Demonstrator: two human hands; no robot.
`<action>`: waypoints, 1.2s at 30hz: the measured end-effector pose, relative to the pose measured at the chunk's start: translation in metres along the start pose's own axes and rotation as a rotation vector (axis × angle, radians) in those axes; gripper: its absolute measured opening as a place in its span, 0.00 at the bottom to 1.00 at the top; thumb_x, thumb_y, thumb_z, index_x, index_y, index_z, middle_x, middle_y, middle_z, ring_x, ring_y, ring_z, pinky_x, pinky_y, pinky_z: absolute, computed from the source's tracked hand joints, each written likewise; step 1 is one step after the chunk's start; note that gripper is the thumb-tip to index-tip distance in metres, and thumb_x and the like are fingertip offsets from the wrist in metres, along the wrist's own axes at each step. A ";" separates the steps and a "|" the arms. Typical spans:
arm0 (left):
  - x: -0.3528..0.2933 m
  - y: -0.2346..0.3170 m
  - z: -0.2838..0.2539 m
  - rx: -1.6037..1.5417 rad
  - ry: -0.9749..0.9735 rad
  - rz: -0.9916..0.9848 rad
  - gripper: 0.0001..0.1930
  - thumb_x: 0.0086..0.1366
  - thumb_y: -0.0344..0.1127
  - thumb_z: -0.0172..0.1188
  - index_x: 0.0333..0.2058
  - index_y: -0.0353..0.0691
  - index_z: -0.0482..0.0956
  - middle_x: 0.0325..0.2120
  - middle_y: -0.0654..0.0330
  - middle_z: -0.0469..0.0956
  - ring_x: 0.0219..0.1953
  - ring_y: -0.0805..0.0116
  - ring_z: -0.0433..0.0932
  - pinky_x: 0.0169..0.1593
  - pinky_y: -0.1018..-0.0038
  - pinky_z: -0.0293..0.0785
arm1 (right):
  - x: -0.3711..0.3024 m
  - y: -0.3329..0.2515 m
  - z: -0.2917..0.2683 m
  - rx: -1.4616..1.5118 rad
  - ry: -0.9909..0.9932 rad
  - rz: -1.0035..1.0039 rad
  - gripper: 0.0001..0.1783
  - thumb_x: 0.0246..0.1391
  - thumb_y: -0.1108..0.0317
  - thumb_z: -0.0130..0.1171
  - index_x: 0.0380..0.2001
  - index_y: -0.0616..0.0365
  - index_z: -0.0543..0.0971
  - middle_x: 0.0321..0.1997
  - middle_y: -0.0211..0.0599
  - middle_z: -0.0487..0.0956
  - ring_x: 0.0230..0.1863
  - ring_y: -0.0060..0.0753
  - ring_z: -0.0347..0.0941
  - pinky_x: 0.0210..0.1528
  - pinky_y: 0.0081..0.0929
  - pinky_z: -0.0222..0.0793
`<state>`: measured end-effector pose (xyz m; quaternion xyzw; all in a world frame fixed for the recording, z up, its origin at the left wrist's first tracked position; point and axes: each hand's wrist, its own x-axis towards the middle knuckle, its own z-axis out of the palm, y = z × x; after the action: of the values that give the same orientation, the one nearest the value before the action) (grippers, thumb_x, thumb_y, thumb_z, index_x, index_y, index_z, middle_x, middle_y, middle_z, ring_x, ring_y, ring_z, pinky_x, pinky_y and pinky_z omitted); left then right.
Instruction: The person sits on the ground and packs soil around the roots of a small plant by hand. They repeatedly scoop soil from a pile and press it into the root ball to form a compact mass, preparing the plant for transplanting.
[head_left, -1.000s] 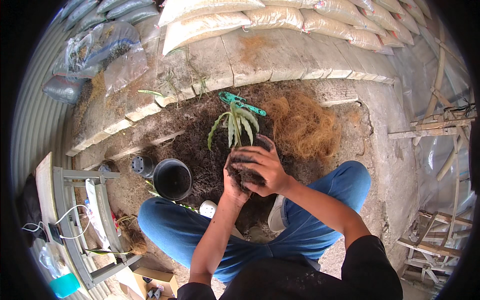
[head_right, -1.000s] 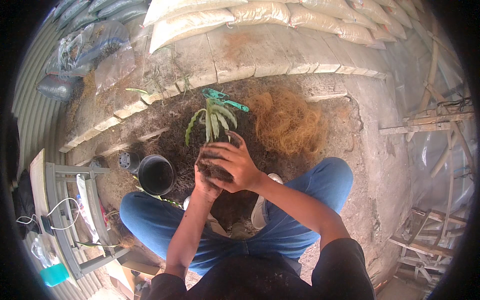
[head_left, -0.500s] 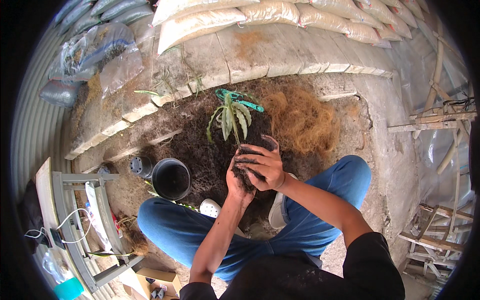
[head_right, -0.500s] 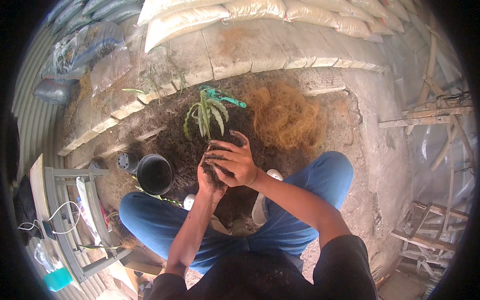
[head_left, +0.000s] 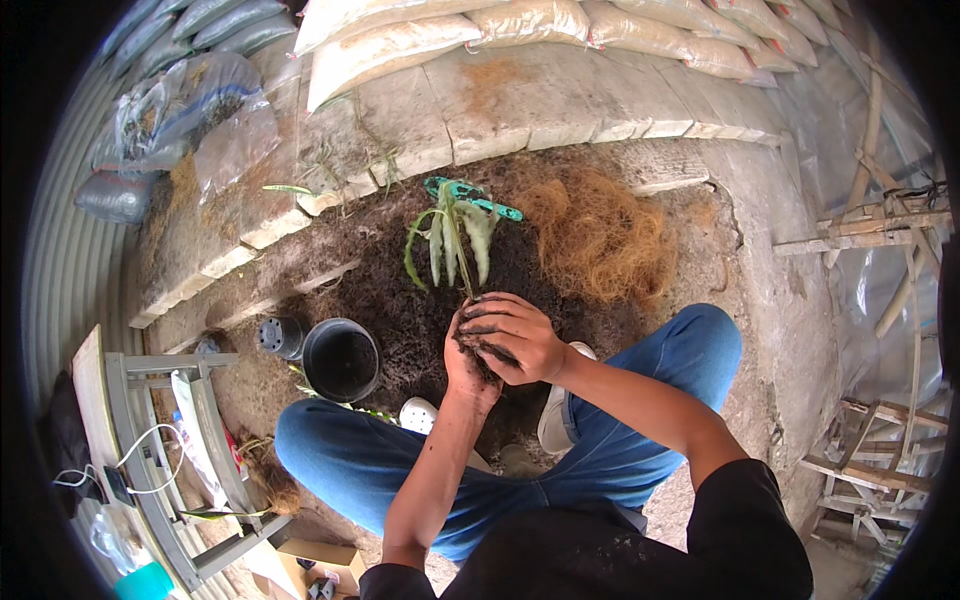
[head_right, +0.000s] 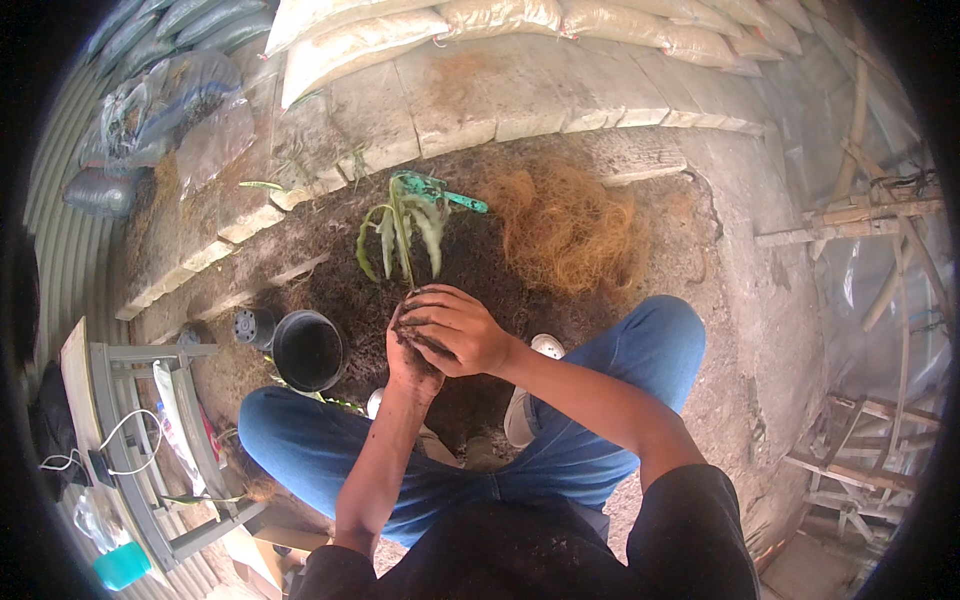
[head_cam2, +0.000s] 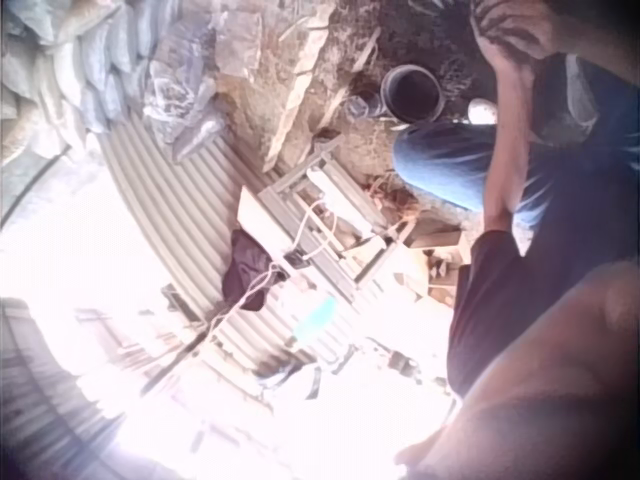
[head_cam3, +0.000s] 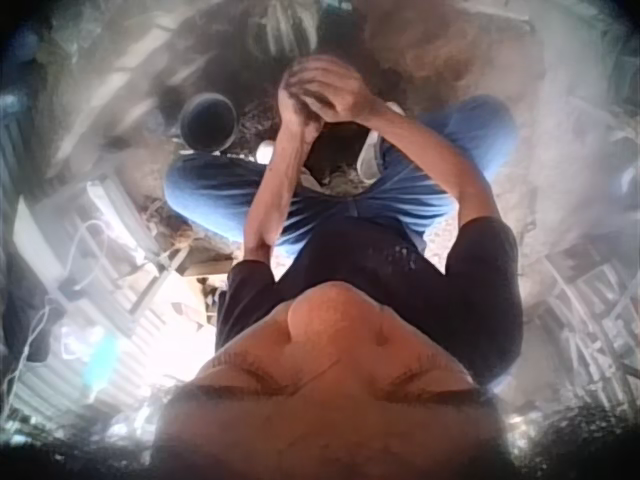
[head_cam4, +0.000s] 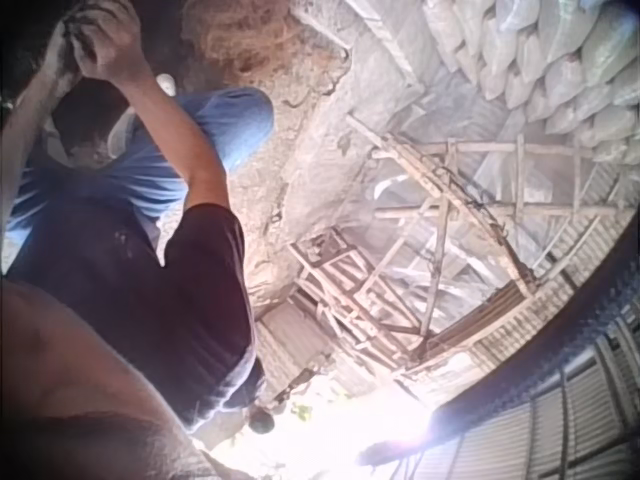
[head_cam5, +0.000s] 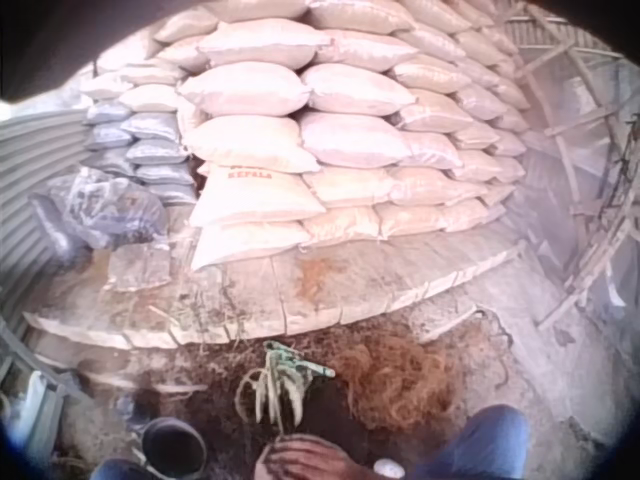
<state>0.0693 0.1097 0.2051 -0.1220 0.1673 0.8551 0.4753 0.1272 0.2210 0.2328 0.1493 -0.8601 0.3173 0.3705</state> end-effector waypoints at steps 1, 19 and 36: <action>0.001 -0.001 -0.004 -0.012 0.008 0.004 0.15 0.73 0.44 0.40 0.45 0.46 0.73 0.38 0.64 0.76 0.41 0.69 0.78 0.44 0.72 0.79 | 0.000 0.000 0.001 -0.001 -0.002 0.005 0.08 0.42 0.71 0.65 0.29 0.61 0.81 0.39 0.40 0.80 0.47 0.44 0.78 0.55 0.45 0.71; -0.009 -0.005 0.008 -0.051 -0.066 0.007 0.18 0.73 0.46 0.38 0.48 0.42 0.72 0.43 0.57 0.75 0.46 0.62 0.77 0.50 0.67 0.77 | -0.003 -0.003 -0.003 -0.065 0.025 0.078 0.13 0.51 0.65 0.56 0.37 0.54 0.83 0.42 0.33 0.82 0.50 0.40 0.77 0.64 0.55 0.50; -0.009 0.012 0.005 -0.092 -0.034 0.008 0.21 0.71 0.47 0.41 0.53 0.41 0.72 0.50 0.56 0.76 0.51 0.58 0.76 0.55 0.64 0.74 | 0.027 -0.022 -0.027 -0.088 -0.156 0.142 0.26 0.54 0.52 0.56 0.53 0.54 0.77 0.62 0.41 0.71 0.66 0.48 0.63 0.69 0.57 0.40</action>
<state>0.0631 0.0989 0.2152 -0.1285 0.1202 0.8657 0.4685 0.1343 0.2214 0.2764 0.0958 -0.9078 0.2922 0.2851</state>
